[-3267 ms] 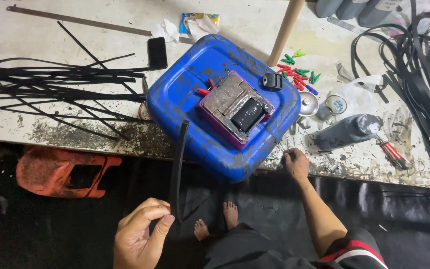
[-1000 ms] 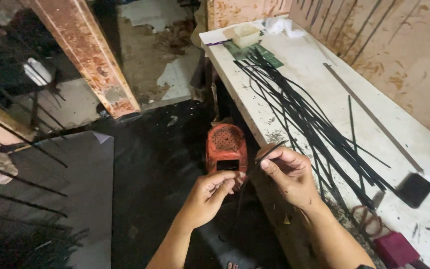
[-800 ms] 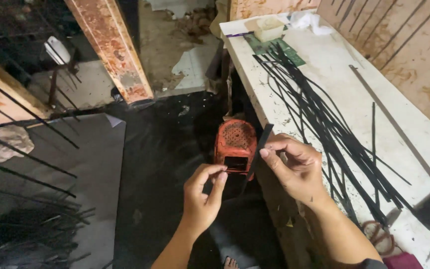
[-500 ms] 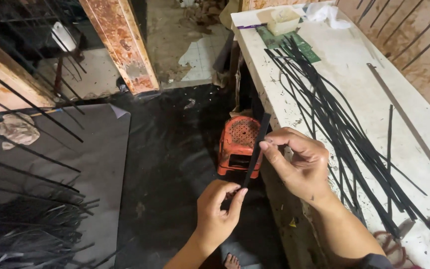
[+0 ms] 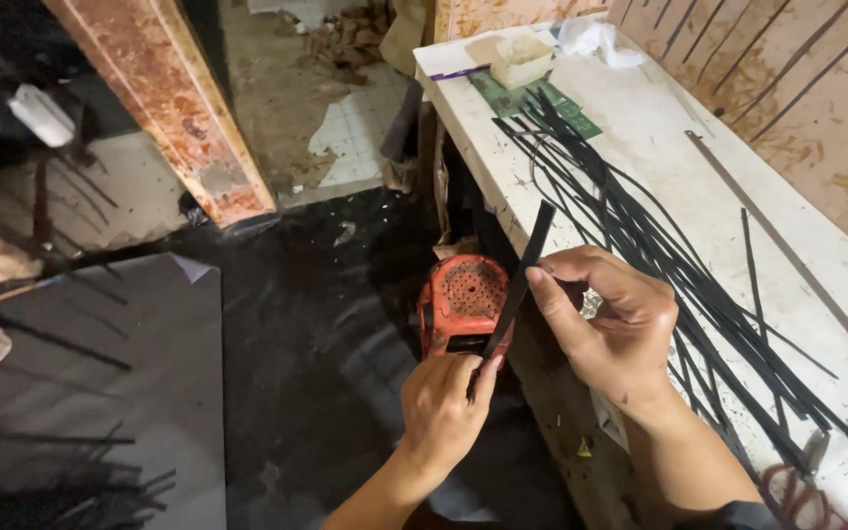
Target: The person repeatedly picks up black rubber strips, presses them into a small rectangular mold on a blue container, and then hangs the strips on a wall-mounted line using colored clothespins. The process is repeated for several strips throughout the clip.
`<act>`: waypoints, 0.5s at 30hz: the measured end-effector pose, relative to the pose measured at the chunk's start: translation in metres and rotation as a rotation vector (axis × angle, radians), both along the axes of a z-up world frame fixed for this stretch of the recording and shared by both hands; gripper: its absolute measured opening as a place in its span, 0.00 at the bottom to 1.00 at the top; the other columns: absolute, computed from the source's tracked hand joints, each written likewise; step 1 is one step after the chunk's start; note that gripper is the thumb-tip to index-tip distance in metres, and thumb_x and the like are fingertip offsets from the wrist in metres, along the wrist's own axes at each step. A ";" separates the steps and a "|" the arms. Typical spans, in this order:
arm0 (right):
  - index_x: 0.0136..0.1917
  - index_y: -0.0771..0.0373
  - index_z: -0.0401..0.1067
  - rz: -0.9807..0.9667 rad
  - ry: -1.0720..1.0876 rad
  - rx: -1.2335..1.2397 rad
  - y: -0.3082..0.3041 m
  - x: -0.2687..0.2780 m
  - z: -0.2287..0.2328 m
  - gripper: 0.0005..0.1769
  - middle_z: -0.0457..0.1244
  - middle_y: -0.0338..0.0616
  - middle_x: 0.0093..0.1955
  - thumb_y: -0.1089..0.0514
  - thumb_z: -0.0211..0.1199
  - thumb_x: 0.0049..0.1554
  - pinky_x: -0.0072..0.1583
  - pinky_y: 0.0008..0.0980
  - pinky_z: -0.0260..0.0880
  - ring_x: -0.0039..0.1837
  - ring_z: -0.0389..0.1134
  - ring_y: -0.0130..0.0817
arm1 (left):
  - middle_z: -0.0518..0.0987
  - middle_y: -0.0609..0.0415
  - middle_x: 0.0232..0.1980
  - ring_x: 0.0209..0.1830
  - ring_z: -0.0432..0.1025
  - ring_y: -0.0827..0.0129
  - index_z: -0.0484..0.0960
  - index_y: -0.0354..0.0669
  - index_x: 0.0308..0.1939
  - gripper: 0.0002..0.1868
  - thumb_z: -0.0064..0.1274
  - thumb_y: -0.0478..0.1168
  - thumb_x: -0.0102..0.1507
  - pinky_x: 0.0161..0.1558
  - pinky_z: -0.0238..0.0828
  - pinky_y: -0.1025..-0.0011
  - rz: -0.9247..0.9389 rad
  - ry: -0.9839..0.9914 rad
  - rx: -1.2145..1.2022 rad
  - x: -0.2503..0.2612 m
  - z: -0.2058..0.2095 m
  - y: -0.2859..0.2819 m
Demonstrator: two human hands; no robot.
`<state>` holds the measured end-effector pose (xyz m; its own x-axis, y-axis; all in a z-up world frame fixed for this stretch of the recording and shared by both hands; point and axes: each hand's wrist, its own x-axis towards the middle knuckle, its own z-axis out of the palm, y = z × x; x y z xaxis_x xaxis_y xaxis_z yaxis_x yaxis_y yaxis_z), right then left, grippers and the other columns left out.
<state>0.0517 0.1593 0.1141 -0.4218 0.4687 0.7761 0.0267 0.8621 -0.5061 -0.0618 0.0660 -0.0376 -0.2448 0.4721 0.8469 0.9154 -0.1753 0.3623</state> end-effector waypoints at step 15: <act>0.41 0.73 0.73 -0.162 -0.016 0.073 0.000 -0.058 0.024 0.07 0.70 0.54 0.42 0.69 0.66 0.62 0.47 0.30 0.74 0.43 0.73 0.39 | 0.67 0.59 0.18 0.16 0.64 0.69 0.70 0.48 0.22 0.22 0.63 0.45 0.66 0.21 0.63 0.69 0.080 0.040 -0.147 -0.060 -0.057 0.021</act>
